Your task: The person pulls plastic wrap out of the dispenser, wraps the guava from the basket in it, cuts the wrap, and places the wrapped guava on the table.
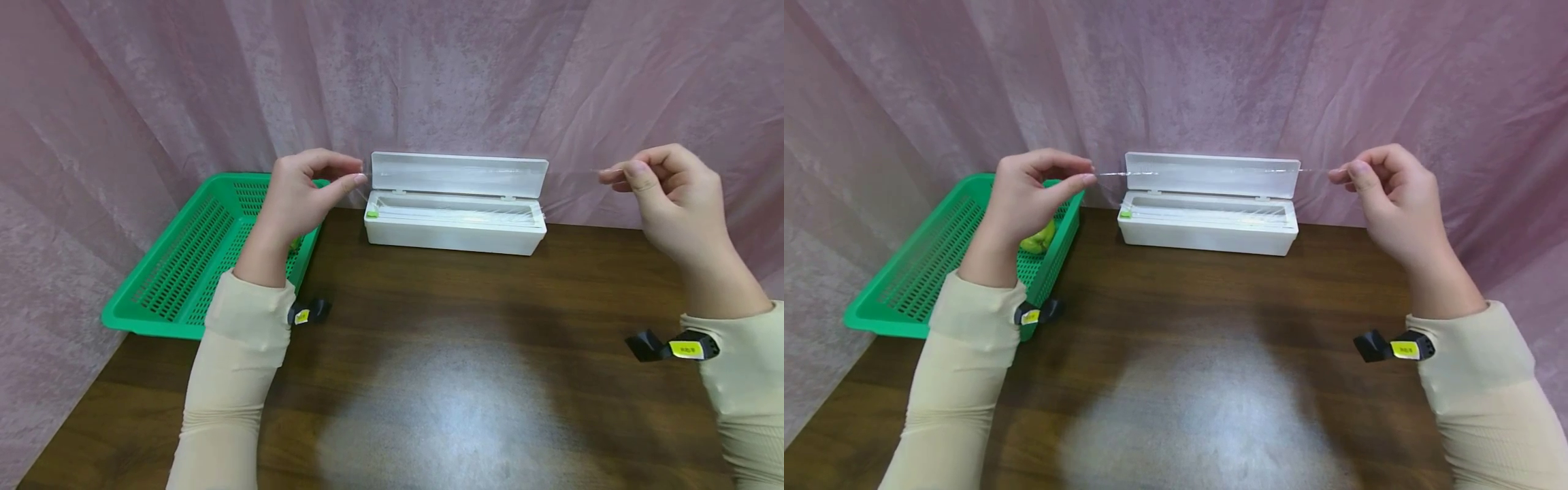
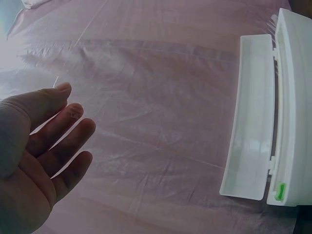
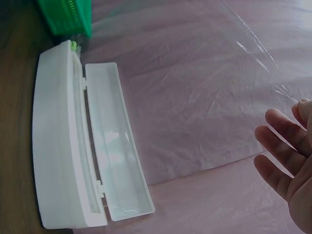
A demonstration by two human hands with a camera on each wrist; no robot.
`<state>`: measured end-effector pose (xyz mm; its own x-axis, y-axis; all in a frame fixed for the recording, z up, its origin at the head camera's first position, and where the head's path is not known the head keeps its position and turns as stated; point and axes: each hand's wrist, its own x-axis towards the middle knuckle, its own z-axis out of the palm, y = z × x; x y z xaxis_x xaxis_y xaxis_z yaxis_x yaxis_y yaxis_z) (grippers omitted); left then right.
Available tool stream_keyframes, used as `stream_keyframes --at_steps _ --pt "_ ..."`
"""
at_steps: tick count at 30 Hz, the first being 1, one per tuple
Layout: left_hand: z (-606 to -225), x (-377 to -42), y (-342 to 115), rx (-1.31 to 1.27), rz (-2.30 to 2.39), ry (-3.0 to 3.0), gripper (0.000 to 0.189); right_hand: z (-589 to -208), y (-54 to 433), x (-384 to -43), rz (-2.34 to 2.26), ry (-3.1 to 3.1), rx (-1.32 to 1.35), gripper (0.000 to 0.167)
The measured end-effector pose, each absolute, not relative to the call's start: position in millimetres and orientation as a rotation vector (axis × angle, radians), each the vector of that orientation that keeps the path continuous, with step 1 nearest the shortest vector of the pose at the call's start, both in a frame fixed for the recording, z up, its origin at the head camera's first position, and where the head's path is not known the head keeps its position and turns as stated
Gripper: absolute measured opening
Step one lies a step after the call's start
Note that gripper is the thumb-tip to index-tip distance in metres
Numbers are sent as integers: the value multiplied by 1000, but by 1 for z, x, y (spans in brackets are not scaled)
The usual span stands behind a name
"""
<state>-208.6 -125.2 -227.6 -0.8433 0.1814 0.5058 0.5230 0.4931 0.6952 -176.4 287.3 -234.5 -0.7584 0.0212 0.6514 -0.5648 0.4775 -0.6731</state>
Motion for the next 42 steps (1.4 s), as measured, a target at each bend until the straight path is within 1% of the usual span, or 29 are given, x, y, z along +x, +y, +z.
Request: stream_keyframes --at_steps 7,11,18,23,27,35,42 --pt "-234 -203 -128 -592 -1307 -2394 22 -240 287 -169 1308 -2133 442 9" --pt "-237 -201 -130 -625 -1314 -2369 18 -242 287 -167 1279 -2141 449 16" --pt "-240 -196 -132 -658 -1351 -2393 15 -245 287 -163 1299 -2119 508 9" --pt "-242 -193 -135 -657 -1390 -2470 15 -246 286 -160 1346 -2113 529 11" --pt "-244 -191 -139 -662 -1364 -2528 14 -248 286 -157 1348 -2134 532 8" --pt "-245 -185 -144 -698 -1285 -2585 13 -256 288 -151 1474 -2063 661 6" --pt "-251 -180 -145 -742 -1267 -2622 11 -263 290 -142 1520 -2062 718 4"
